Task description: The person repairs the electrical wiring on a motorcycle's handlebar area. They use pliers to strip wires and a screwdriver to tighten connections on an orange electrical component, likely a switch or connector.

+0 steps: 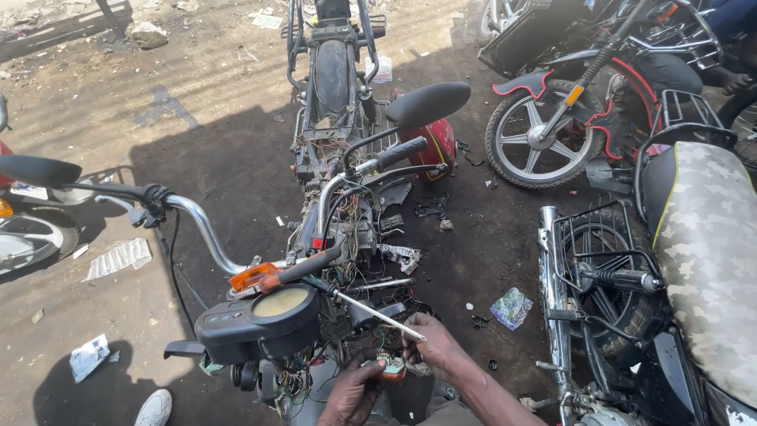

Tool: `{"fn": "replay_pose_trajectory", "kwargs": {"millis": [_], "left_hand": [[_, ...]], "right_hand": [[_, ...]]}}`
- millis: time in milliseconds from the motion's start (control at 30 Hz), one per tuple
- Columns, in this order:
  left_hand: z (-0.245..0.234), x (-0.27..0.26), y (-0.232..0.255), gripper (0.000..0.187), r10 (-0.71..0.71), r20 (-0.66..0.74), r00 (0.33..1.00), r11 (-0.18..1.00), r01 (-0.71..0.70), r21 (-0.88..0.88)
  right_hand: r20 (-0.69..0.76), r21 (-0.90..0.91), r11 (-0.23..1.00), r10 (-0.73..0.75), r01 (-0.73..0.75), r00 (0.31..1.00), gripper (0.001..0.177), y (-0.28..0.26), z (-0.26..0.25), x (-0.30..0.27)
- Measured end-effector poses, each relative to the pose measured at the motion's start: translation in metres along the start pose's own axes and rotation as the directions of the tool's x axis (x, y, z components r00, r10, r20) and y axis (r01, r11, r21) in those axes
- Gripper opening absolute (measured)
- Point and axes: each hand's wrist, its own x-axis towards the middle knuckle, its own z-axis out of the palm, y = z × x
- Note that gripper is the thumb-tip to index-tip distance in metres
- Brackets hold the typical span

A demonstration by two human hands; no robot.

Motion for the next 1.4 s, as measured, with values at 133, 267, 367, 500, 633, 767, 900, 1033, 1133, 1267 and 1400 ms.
{"fn": "replay_pose_trajectory", "kwargs": {"millis": [133, 267, 367, 500, 633, 767, 900, 1033, 1133, 1267, 1400], "left_hand": [[0.001, 0.007, -0.003, 0.041, -0.006, -0.044, 0.999, 1.000, 0.006, -0.001], [0.008, -0.001, -0.002, 0.042, 0.024, 0.010, 1.000, 0.992, -0.025, 0.120], [0.020, -0.007, 0.001, 0.060, -0.002, 0.003, 1.000, 0.993, 0.001, 0.117], [0.014, 0.011, -0.004, 0.026, -0.014, 0.113, 0.994, 0.992, 0.000, 0.123], [0.017, 0.010, -0.001, 0.019, 0.008, 0.037, 0.999, 0.981, -0.015, 0.194], [0.008, 0.023, -0.007, 0.011, -0.004, 0.122, 0.993, 0.972, -0.024, 0.232], [0.006, 0.031, -0.013, 0.018, 0.059, 0.207, 0.976, 0.960, -0.112, 0.257], [0.010, 0.026, -0.006, 0.018, 0.019, 0.171, 0.985, 0.954, -0.069, 0.292], [0.019, 0.018, -0.009, 0.019, 0.057, 0.161, 0.985, 0.933, -0.110, 0.344], [0.023, 0.006, 0.004, 0.017, 0.025, 0.113, 0.993, 0.946, -0.060, 0.319], [0.030, -0.001, 0.004, 0.019, 0.012, 0.115, 0.993, 0.950, -0.047, 0.308]], "right_hand": [[-0.027, -0.011, 1.000, -0.025, 0.025, 0.999, 0.015, 0.017, -0.009, 0.006], [-0.049, -0.377, 0.922, -0.114, 0.087, 0.992, 0.010, 0.029, -0.017, 0.009], [-0.033, -0.668, 0.710, -0.327, 0.222, 0.944, 0.014, 0.036, -0.020, 0.007], [0.189, -0.818, 0.376, -0.538, 0.435, 0.822, 0.015, 0.040, -0.018, -0.004], [0.149, -0.830, 0.427, -0.451, 0.359, 0.880, 0.020, 0.036, -0.009, -0.021], [0.122, -0.797, 0.491, -0.440, 0.352, 0.890, 0.020, 0.038, -0.006, -0.031], [-0.037, -0.644, 0.736, -0.301, 0.207, 0.953, 0.021, 0.040, -0.010, -0.025], [-0.074, -0.441, 0.886, -0.198, 0.146, 0.977, 0.020, 0.047, -0.016, -0.018], [-0.112, -0.154, 0.984, -0.103, 0.085, 0.988, 0.010, 0.052, -0.030, -0.022], [-0.059, -0.464, 0.841, -0.344, 0.280, 0.937, 0.018, 0.047, -0.021, -0.027], [0.067, -0.642, 0.611, -0.556, 0.462, 0.828, 0.016, 0.037, -0.008, -0.040]]}}
